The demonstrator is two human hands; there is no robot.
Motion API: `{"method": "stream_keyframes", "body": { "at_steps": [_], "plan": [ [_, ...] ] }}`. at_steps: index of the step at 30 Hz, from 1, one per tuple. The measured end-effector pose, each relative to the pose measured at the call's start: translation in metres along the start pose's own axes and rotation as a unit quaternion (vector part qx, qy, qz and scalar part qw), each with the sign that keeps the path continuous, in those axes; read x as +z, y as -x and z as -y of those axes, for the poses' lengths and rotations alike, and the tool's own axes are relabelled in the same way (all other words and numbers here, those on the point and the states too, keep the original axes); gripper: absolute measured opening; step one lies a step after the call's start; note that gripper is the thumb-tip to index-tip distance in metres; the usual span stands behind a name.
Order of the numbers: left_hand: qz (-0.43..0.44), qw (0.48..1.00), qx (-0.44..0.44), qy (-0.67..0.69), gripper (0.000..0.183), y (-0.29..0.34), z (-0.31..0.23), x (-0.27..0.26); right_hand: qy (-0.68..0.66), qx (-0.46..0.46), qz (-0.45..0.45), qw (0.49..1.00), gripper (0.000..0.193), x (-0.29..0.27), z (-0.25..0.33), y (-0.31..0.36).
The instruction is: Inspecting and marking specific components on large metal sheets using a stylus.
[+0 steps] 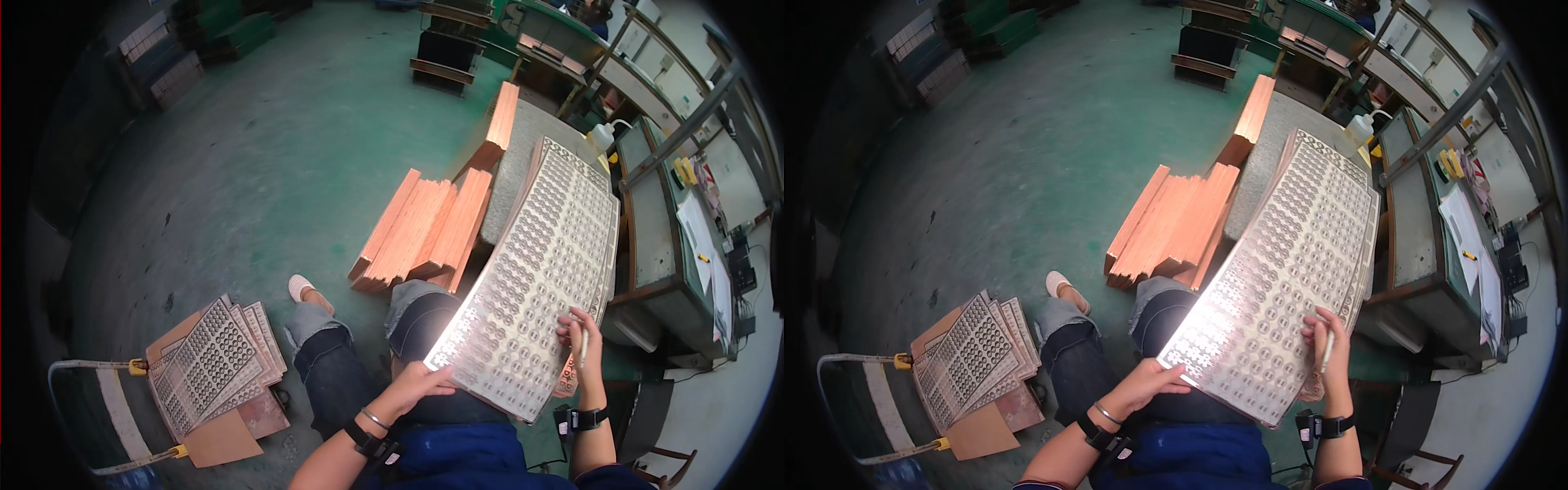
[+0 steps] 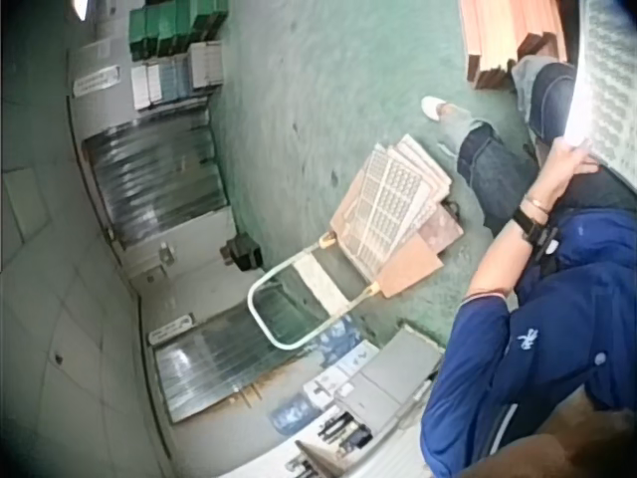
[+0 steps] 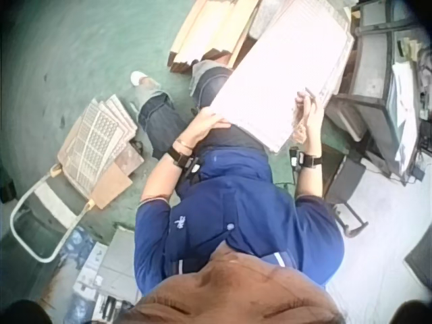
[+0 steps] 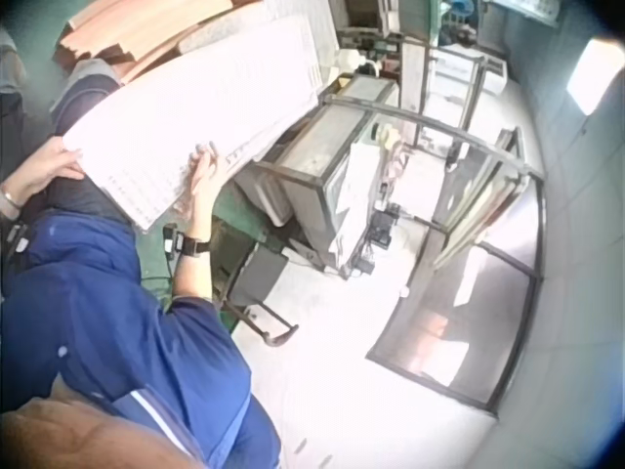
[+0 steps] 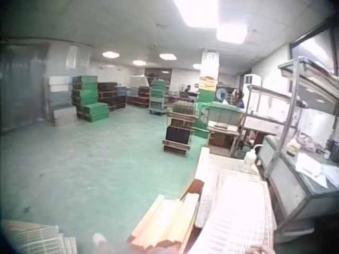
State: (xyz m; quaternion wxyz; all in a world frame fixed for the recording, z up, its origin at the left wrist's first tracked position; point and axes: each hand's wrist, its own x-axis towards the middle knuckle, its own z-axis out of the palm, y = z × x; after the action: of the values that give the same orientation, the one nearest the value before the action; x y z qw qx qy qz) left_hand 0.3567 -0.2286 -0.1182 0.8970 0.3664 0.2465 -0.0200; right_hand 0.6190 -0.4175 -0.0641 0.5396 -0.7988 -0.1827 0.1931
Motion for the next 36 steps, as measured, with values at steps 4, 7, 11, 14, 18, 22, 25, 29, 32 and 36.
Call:
{"method": "stream_keyframes", "body": {
  "at_steps": [4, 7, 11, 14, 18, 22, 25, 29, 32, 36],
  "plan": [
    [-0.109, 0.991, 0.069, 0.016, 0.030, 0.011, -0.020, -0.027, 0.047, -0.054, 0.026, 0.997, 0.026, 0.013, -0.001, 0.001],
    [-0.206, 0.961, 0.168, 0.081, 0.028, 0.046, -0.035, -0.066, 0.078, -0.068, 0.050, 0.993, 0.026, 0.022, 0.014, 0.003],
    [-0.225, 0.910, 0.273, 0.217, 0.029, 0.078, -0.035, -0.083, 0.058, -0.064, 0.066, 0.994, 0.027, 0.034, 0.016, 0.001],
    [-0.225, 0.902, 0.249, 0.271, 0.033, 0.085, -0.016, -0.080, 0.052, -0.067, 0.071, 0.994, 0.027, 0.044, 0.018, -0.001],
    [-0.241, 0.909, 0.234, 0.248, 0.032, 0.091, -0.009, -0.079, 0.069, -0.106, 0.061, 0.990, 0.028, 0.044, 0.009, -0.010],
    [-0.286, 0.886, 0.284, 0.229, 0.030, 0.095, -0.019, -0.078, 0.093, -0.079, 0.012, 0.992, 0.030, 0.030, 0.006, -0.023],
    [-0.307, 0.881, 0.306, 0.187, 0.031, 0.105, -0.025, -0.082, 0.151, -0.154, -0.041, 0.976, 0.032, 0.006, -0.008, -0.039],
    [-0.344, 0.863, 0.333, 0.159, 0.030, 0.130, -0.027, -0.094, 0.139, -0.182, -0.063, 0.971, 0.036, -0.015, -0.023, -0.064],
    [-0.401, 0.833, 0.341, 0.171, 0.027, 0.157, -0.028, -0.107, 0.159, -0.172, -0.067, 0.970, 0.038, -0.017, -0.023, -0.077],
    [-0.471, 0.798, 0.354, 0.122, 0.027, 0.185, -0.027, -0.125, 0.166, -0.179, -0.052, 0.968, 0.038, -0.012, -0.030, -0.093]
  ]
}}
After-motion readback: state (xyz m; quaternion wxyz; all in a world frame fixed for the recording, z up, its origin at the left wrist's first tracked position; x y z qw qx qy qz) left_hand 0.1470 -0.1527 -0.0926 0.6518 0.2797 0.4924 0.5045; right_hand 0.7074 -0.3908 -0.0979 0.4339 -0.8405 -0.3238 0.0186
